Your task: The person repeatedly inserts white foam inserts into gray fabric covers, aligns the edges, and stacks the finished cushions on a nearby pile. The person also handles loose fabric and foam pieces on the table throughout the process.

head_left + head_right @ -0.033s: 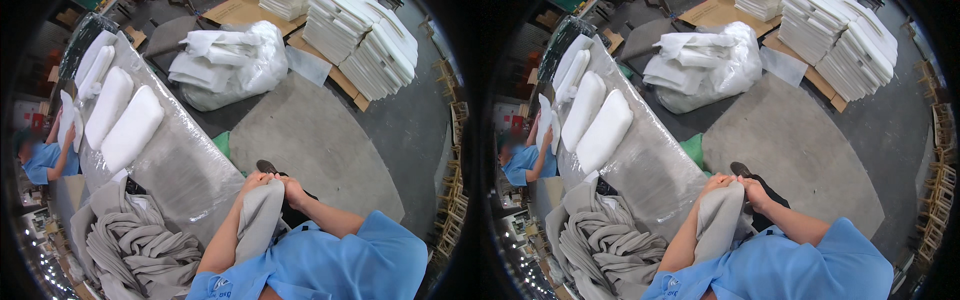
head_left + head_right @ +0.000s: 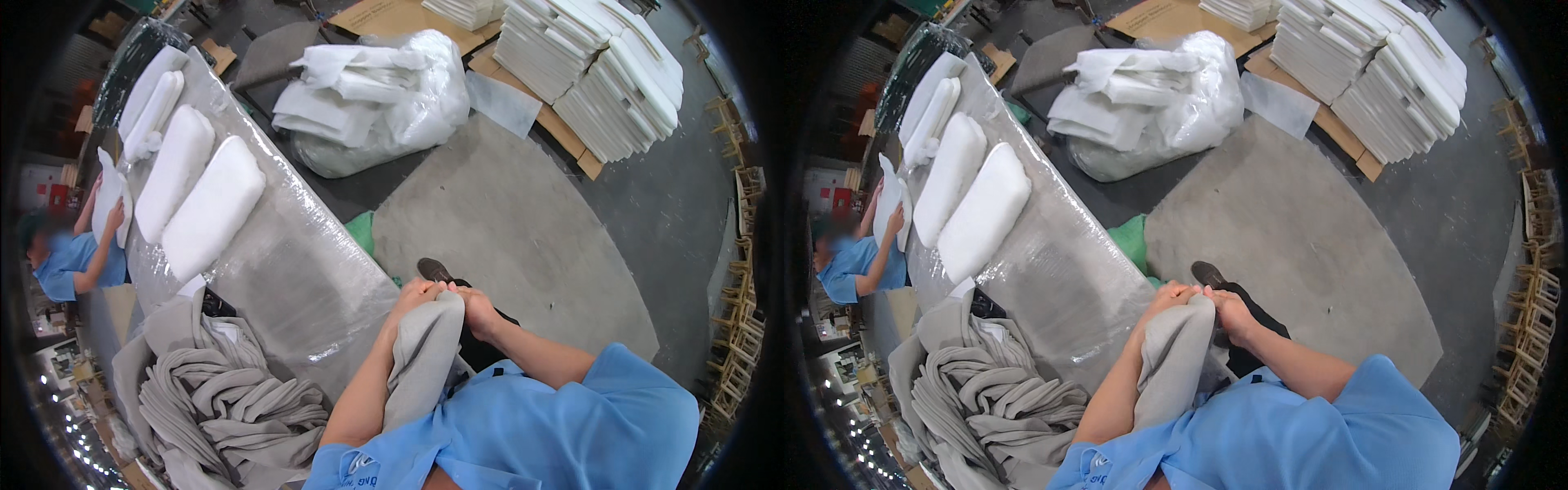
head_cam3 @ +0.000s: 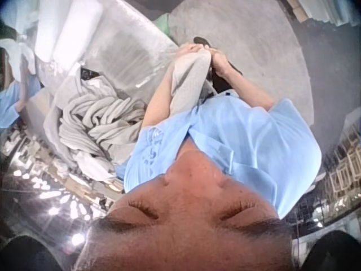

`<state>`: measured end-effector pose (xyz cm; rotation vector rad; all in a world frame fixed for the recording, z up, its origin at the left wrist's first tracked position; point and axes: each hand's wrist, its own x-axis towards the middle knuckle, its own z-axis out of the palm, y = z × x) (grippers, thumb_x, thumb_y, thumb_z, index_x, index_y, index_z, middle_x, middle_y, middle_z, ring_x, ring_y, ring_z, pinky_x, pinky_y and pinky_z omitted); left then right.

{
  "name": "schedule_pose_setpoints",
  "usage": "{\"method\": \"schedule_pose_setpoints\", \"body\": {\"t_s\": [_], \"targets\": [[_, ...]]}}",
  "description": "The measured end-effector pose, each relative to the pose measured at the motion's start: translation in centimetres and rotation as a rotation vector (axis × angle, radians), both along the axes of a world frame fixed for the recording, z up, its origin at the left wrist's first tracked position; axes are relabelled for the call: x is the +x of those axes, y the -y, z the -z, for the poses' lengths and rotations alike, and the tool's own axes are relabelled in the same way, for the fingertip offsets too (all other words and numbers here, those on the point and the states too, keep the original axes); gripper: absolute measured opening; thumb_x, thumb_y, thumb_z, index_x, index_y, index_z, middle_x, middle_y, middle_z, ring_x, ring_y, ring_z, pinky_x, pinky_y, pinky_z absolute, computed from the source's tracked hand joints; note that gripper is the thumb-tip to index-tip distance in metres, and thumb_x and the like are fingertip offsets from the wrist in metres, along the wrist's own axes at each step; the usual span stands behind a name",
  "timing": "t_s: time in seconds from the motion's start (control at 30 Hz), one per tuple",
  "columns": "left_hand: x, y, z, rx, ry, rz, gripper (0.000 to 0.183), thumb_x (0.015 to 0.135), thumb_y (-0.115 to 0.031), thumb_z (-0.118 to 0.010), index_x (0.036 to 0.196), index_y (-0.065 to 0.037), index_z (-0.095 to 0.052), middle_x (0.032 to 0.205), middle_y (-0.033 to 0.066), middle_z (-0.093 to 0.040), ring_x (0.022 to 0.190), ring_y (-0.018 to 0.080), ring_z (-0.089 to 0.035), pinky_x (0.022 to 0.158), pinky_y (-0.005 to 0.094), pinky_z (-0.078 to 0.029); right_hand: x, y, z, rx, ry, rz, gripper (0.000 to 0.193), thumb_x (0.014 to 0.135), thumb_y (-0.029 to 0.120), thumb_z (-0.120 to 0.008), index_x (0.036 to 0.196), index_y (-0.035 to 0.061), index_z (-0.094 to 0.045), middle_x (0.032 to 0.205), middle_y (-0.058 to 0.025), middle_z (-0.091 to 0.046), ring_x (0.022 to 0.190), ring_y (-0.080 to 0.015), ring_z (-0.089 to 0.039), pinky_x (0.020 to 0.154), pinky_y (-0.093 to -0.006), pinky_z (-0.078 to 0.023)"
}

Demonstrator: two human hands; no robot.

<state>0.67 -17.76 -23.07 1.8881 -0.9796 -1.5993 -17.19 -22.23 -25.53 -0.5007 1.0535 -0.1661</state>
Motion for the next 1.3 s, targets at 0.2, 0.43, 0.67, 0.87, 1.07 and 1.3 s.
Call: {"method": "schedule_pose_setpoints", "body": {"t_s": [0.2, 0.43, 0.67, 0.87, 1.07, 1.3], "targets": [[1.0, 0.4, 4.1, -0.092, 0.020, 0.027, 0.047, 0.101, -0.040, -0.065, 0.085, 0.002, -0.074, 0.088, 0.0231, -0.066, 0.085, 0.0275, -0.059, 0.075, 0.0442, -0.047, 0.4, -0.6, 3.3, 0.119, -0.052, 0.092, 0.029, 0.108, 0.038, -0.061, 0.105, 0.0114, -0.071, 0.100, -0.0014, -0.071, 0.087, -0.0136, -0.064, 0.077, -0.0360, -0.051], [0.2, 0.8, 5.1, -0.220, 0.158, 0.125, 0.042, 0.097, -0.036, -0.062, 0.085, 0.001, -0.078, 0.093, 0.0313, -0.070, 0.096, 0.0465, -0.065, 0.086, 0.0525, -0.052, -1.6, -2.0, 6.8, 0.255, 0.188, 0.088, 0.048, 0.110, 0.049, -0.052, 0.132, 0.0081, -0.065, 0.122, -0.0091, -0.071, 0.112, -0.0253, -0.070, 0.100, -0.0444, -0.055], [1.9, -10.8, 0.0, -0.047, -0.063, -0.112, 0.043, 0.102, -0.044, -0.064, 0.094, -0.003, -0.068, 0.089, 0.0125, -0.067, 0.079, 0.0245, -0.061, 0.073, 0.0406, -0.050, -2.4, -0.7, 3.2, 0.175, 0.142, -0.195, 0.052, 0.111, 0.050, -0.050, 0.135, 0.0063, -0.062, 0.127, -0.0116, -0.070, 0.113, -0.0225, -0.069, 0.099, -0.0389, -0.057], [1.4, -21.2, -4.7, 0.094, 0.002, -0.095, 0.046, 0.097, -0.044, -0.071, 0.099, 0.002, -0.070, 0.094, 0.0168, -0.071, 0.085, 0.0287, -0.065, 0.078, 0.0408, -0.051, -2.5, 0.7, 1.9, 0.072, 0.059, -0.294, 0.052, 0.111, 0.047, -0.050, 0.135, 0.0022, -0.062, 0.122, -0.0122, -0.072, 0.106, -0.0233, -0.072, 0.095, -0.0376, -0.059], [-3.4, -23.1, -5.8, -0.082, 0.585, -0.479, 0.045, 0.091, -0.041, -0.076, 0.114, -0.002, -0.069, 0.106, 0.0225, -0.071, 0.096, 0.0378, -0.069, 0.082, 0.0436, -0.052, -3.0, 1.9, 0.9, 0.081, 0.079, -0.400, 0.054, 0.112, 0.048, -0.049, 0.132, -0.0005, -0.064, 0.122, -0.0122, -0.073, 0.107, -0.0227, -0.072, 0.095, -0.0390, -0.059], [-0.9, -26.3, -7.3, 0.379, 0.198, -0.409, 0.026, 0.087, -0.024, -0.081, 0.099, -0.005, -0.068, 0.092, 0.0122, -0.071, 0.084, 0.0258, -0.064, 0.077, 0.0361, -0.050, 2.2, 9.0, 0.4, -0.662, -0.070, -0.964, 0.024, 0.104, 0.021, -0.065, 0.119, 0.0035, -0.074, 0.112, -0.0059, -0.074, 0.095, -0.0189, -0.066, 0.089, -0.0336, -0.052]]}}
